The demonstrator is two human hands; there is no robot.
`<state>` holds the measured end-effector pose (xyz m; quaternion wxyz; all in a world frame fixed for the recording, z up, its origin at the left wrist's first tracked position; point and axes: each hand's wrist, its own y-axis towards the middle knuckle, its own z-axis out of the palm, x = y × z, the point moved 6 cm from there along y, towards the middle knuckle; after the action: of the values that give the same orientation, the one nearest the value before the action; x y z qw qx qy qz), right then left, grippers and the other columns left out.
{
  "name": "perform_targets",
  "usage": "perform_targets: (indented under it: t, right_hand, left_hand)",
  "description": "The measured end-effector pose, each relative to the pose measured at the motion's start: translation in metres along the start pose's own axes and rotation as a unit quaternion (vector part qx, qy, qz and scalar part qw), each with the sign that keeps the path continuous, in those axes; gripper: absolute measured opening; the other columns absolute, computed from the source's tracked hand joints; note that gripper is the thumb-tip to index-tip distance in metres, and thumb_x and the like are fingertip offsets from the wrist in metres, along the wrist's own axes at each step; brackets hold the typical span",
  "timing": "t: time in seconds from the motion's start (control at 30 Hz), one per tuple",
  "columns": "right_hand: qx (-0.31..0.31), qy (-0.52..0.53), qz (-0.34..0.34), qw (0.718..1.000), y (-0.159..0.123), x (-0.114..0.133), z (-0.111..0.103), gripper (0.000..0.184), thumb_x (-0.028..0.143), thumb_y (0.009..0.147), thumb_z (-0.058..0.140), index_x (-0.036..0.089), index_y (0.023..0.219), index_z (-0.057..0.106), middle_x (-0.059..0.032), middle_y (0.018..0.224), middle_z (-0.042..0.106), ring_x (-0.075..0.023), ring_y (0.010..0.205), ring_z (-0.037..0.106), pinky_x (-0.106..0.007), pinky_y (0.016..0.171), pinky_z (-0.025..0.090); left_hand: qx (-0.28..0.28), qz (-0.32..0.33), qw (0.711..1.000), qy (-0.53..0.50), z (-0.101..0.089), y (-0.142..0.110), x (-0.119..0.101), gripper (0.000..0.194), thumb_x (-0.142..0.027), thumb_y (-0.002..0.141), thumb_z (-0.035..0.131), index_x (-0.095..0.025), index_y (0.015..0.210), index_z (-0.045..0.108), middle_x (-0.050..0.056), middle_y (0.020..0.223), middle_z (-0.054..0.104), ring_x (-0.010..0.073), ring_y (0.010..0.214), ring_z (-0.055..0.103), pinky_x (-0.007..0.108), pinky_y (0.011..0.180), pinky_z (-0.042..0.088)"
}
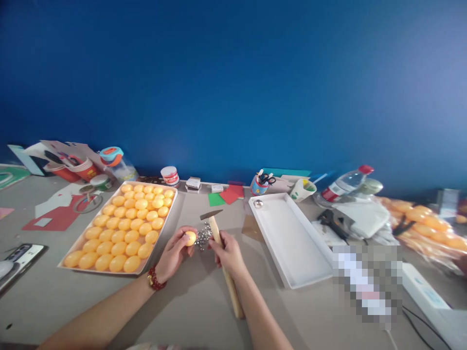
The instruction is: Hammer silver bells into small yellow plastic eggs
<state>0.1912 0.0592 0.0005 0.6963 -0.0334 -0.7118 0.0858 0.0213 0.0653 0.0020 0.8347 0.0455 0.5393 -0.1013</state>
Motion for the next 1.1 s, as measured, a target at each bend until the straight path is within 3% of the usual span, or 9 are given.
perform_targets:
  t: [0.1, 0.2, 0.27, 0.33, 0.47, 0.67, 0.87, 1.0, 1.1]
  right_hand:
    - [0.027, 0.004, -0.01, 1.0, -0.006, 0.005, 0.01, 0.026, 0.044, 0.084, 0.064, 0.018, 0.083, 0.058, 0.0077, 0.048, 0.052, -0.0066, 0.03, 0.038, -0.016, 0.028, 0.033]
    - [0.041, 0.035, 0.0, 0.999, -0.011, 0.005, 0.02, 0.031, 0.047, 0.082, 0.067, 0.019, 0.088, 0.057, 0.0086, 0.047, 0.051, -0.0064, 0.03, 0.039, -0.016, 0.028, 0.034]
    - [0.034, 0.06, 0.02, 0.997, -0.013, 0.003, 0.024, 0.036, 0.049, 0.078, 0.072, 0.019, 0.093, 0.057, 0.0083, 0.05, 0.053, -0.006, 0.031, 0.04, -0.015, 0.028, 0.034]
    - [0.02, 0.086, 0.04, 0.995, -0.014, 0.002, 0.025, 0.041, 0.05, 0.075, 0.075, 0.019, 0.096, 0.057, 0.0089, 0.051, 0.052, -0.0054, 0.031, 0.039, -0.015, 0.028, 0.033]
    - [0.018, 0.142, 0.066, 0.987, -0.015, 0.001, 0.025, 0.046, 0.052, 0.073, 0.075, 0.018, 0.097, 0.056, 0.0104, 0.047, 0.047, -0.0044, 0.031, 0.035, -0.013, 0.028, 0.031]
    - [0.059, 0.209, 0.091, 0.972, -0.018, 0.004, 0.03, 0.045, 0.046, 0.07, 0.079, 0.017, 0.098, 0.058, 0.006, 0.055, 0.057, -0.0029, 0.033, 0.035, -0.012, 0.028, 0.031]
    - [0.058, 0.31, 0.127, 0.94, -0.016, -0.007, 0.032, 0.039, 0.04, 0.069, 0.079, 0.016, 0.095, 0.062, 0.0062, 0.05, 0.054, -0.0034, 0.033, 0.032, -0.012, 0.028, 0.029]
    - [0.075, 0.344, 0.142, 0.925, -0.016, -0.013, 0.034, 0.034, 0.037, 0.071, 0.079, 0.017, 0.091, 0.062, 0.0072, 0.048, 0.051, -0.0027, 0.033, 0.03, -0.011, 0.029, 0.027]
    - [0.096, 0.347, 0.143, 0.922, -0.018, -0.011, 0.037, 0.036, 0.041, 0.071, 0.079, 0.017, 0.091, 0.06, 0.0061, 0.052, 0.053, -0.0028, 0.034, 0.031, -0.011, 0.028, 0.027]
  left_hand:
    - [0.028, 0.012, 0.999, 0.01, 0.003, -0.001, 0.001, 0.03, -0.039, 0.09, 0.058, -0.016, 0.108, 0.064, -0.002, 0.067, 0.055, 0.01, 0.057, 0.049, 0.023, 0.057, 0.044]
    - [0.071, 0.04, 0.995, 0.056, 0.01, -0.005, -0.005, 0.033, -0.038, 0.091, 0.058, -0.018, 0.115, 0.065, 0.008, 0.1, 0.062, 0.0146, 0.074, 0.058, 0.026, 0.064, 0.05]
    - [0.095, 0.057, 0.99, 0.092, 0.015, -0.008, -0.009, 0.037, -0.036, 0.088, 0.062, -0.021, 0.122, 0.064, 0.012, 0.126, 0.055, 0.023, 0.098, 0.059, 0.029, 0.072, 0.054]
    - [0.115, 0.059, 0.985, 0.113, 0.019, -0.011, -0.009, 0.045, -0.033, 0.086, 0.064, -0.025, 0.131, 0.058, 0.012, 0.135, 0.05, 0.0275, 0.113, 0.055, 0.031, 0.079, 0.054]
    - [0.103, 0.066, 0.983, 0.135, 0.018, -0.015, -0.006, 0.053, -0.026, 0.087, 0.064, -0.025, 0.138, 0.049, 0.011, 0.124, 0.059, 0.0231, 0.101, 0.061, 0.033, 0.082, 0.054]
    - [0.086, 0.129, 0.963, 0.22, 0.018, -0.016, -0.016, 0.037, -0.023, 0.077, 0.075, -0.021, 0.113, 0.065, 0.011, 0.114, 0.064, 0.0257, 0.102, 0.062, 0.036, 0.089, 0.051]
    - [0.098, 0.134, 0.968, 0.189, 0.019, -0.018, -0.016, 0.051, -0.023, 0.077, 0.076, -0.022, 0.125, 0.059, 0.011, 0.12, 0.061, 0.0245, 0.098, 0.063, 0.034, 0.084, 0.052]
    - [0.094, 0.148, 0.961, 0.212, 0.018, -0.018, -0.019, 0.043, -0.024, 0.078, 0.075, -0.022, 0.119, 0.065, 0.013, 0.119, 0.063, 0.0278, 0.107, 0.06, 0.036, 0.088, 0.05]
    - [0.1, 0.152, 0.95, 0.252, 0.017, -0.017, -0.021, 0.04, -0.025, 0.077, 0.075, -0.023, 0.116, 0.067, 0.012, 0.114, 0.066, 0.0269, 0.101, 0.062, 0.035, 0.085, 0.05]
